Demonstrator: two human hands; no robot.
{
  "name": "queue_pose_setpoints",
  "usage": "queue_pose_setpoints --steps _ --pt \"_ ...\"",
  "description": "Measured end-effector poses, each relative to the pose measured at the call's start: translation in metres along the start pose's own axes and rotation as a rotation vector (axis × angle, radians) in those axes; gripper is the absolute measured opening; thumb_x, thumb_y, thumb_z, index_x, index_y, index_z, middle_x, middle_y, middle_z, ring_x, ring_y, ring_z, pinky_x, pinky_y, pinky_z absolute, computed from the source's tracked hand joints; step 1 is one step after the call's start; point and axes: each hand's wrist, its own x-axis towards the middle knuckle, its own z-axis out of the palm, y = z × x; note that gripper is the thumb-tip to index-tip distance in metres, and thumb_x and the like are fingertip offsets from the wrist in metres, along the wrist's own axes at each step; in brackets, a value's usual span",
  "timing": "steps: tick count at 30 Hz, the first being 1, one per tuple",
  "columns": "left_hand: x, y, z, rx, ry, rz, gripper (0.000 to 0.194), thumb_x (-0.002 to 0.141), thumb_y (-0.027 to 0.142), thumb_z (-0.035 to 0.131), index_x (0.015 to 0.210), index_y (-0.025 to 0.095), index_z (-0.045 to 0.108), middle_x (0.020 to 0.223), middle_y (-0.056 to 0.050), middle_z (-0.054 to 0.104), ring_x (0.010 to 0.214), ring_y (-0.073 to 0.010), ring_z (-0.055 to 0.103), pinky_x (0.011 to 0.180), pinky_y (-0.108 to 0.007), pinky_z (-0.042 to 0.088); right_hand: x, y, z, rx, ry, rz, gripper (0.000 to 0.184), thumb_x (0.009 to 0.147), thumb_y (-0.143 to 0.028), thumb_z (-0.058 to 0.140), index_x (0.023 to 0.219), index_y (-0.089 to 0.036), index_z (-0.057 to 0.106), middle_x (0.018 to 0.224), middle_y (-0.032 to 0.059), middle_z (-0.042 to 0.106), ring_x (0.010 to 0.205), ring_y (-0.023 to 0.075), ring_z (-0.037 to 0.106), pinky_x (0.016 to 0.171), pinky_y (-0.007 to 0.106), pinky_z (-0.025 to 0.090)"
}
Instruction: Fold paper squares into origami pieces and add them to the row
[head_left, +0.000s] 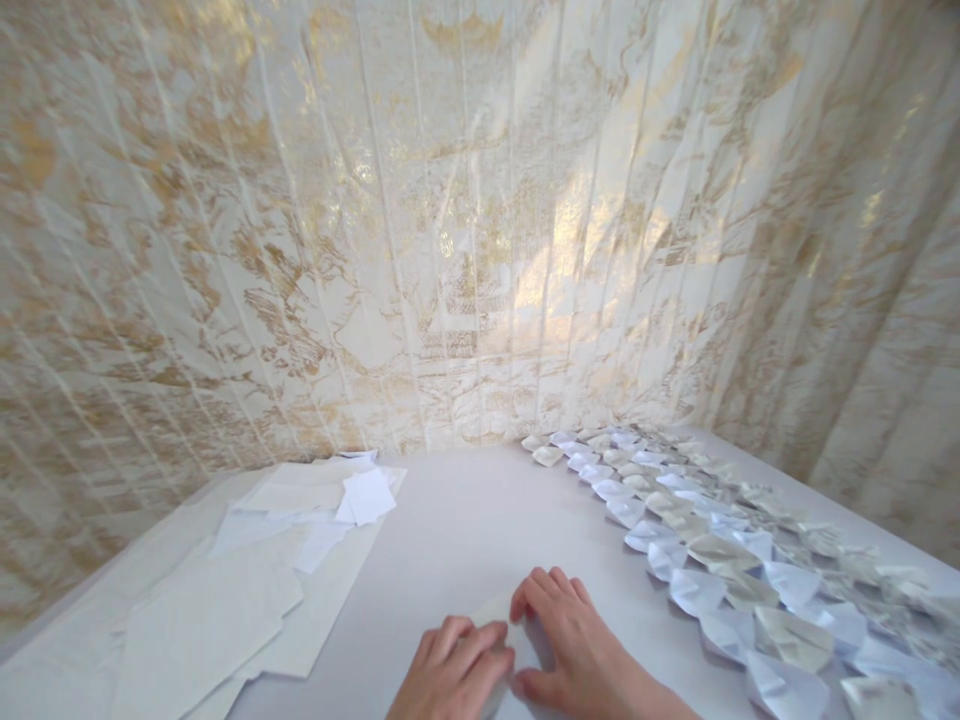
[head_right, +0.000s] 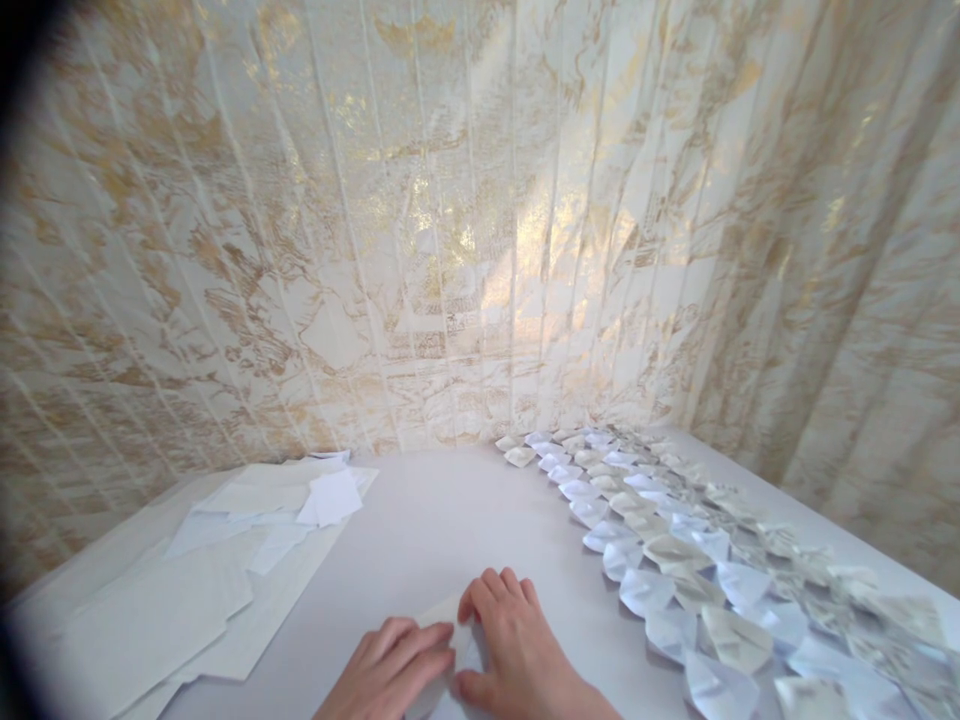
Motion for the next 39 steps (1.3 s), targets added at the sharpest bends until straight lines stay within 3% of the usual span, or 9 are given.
queue_pose_setpoints --steps 4,8,14,23,28,34,37,39 --pt "0.006 -0.011 -0.022 -0.046 -0.027 0.14 0.027 0.083 0.033 0.072 0.107 0.024 0.061 0.123 0.001 0.067 0.103 -0.02 0.058 0.086 -0.03 0.045 0.0 -0.003 -0.004 0.053 -0.052 -0.002 0.029 0.063 -0.014 0.067 0.091 -0.022 0.062 0.103 0.0015 0.059 0.1 0.0236 0.051 0.09 0.036 0.034" --pt "0.008 -0.009 -0.036 -0.043 -0.066 0.128 0.026 0.083 0.036 0.072 0.105 0.024 0.061 0.122 0.003 0.067 0.098 -0.0178 0.057 0.084 -0.028 0.043 0.0 -0.002 -0.007 0.082 -0.064 -0.015 0.03 0.063 -0.013 0.066 0.091 -0.023 0.063 0.102 0.0015 0.059 0.1 0.0235 0.051 0.09 0.035 0.036" --pt "0.007 -0.003 -0.04 0.043 -0.083 0.144 0.016 0.092 0.033 0.059 0.104 0.023 0.059 0.116 0.002 0.066 0.092 -0.0172 0.057 0.077 -0.028 0.04 -0.001 -0.005 -0.007 0.037 -0.078 -0.055 0.032 0.063 -0.011 0.063 0.094 -0.02 0.064 0.104 0.0045 0.059 0.101 0.0241 0.051 0.09 0.034 0.038" --pt "0.008 -0.005 -0.037 -0.007 -0.145 0.005 0.028 0.08 0.045 0.073 0.095 0.024 0.062 0.098 0.003 0.064 0.086 -0.0182 0.056 0.076 -0.031 0.038 -0.001 -0.017 -0.002 -0.141 -0.175 -0.075 0.032 0.07 -0.02 0.068 0.102 -0.017 0.066 0.112 0.0092 0.063 0.104 0.0284 0.052 0.091 0.037 0.04" --pt "0.009 -0.004 -0.035 -0.082 -0.149 -0.031 0.022 0.076 0.024 0.078 0.092 0.024 0.063 0.096 0.005 0.065 0.087 -0.0173 0.056 0.078 -0.03 0.037 -0.001 -0.019 -0.002 -0.164 -0.193 -0.082 0.034 0.07 -0.018 0.07 0.104 -0.018 0.066 0.113 0.0084 0.063 0.102 0.0272 0.055 0.088 0.035 0.041" --pt "0.016 -0.003 -0.044 -0.122 -0.109 -0.027 0.016 0.081 0.009 0.063 0.09 0.022 0.061 0.092 0.004 0.064 0.084 -0.016 0.055 0.079 -0.03 0.036 -0.001 -0.019 0.001 -0.194 -0.172 -0.094 0.027 0.072 -0.017 0.068 0.099 -0.019 0.067 0.11 0.0075 0.064 0.1 0.0265 0.056 0.086 0.036 0.041" --pt "0.017 -0.005 -0.053 -0.184 -0.193 -0.066 0.014 0.083 0.017 0.068 0.094 0.023 0.061 0.098 0.004 0.064 0.089 -0.016 0.056 0.082 -0.03 0.037 -0.001 -0.018 0.003 -0.199 -0.146 -0.118 0.023 0.075 -0.014 0.064 0.097 -0.02 0.067 0.108 0.0062 0.064 0.098 0.025 0.056 0.085 0.034 0.041" --pt "0.017 -0.008 -0.057 -0.238 -0.273 -0.084 0.028 0.077 0.032 0.078 0.098 0.024 0.061 0.105 0.004 0.063 0.094 -0.018 0.057 0.084 -0.031 0.038 -0.001 -0.016 0.004 -0.19 -0.134 -0.126 0.023 0.074 -0.013 0.064 0.096 -0.021 0.067 0.107 0.0054 0.064 0.097 0.0242 0.057 0.085 0.034 0.041"
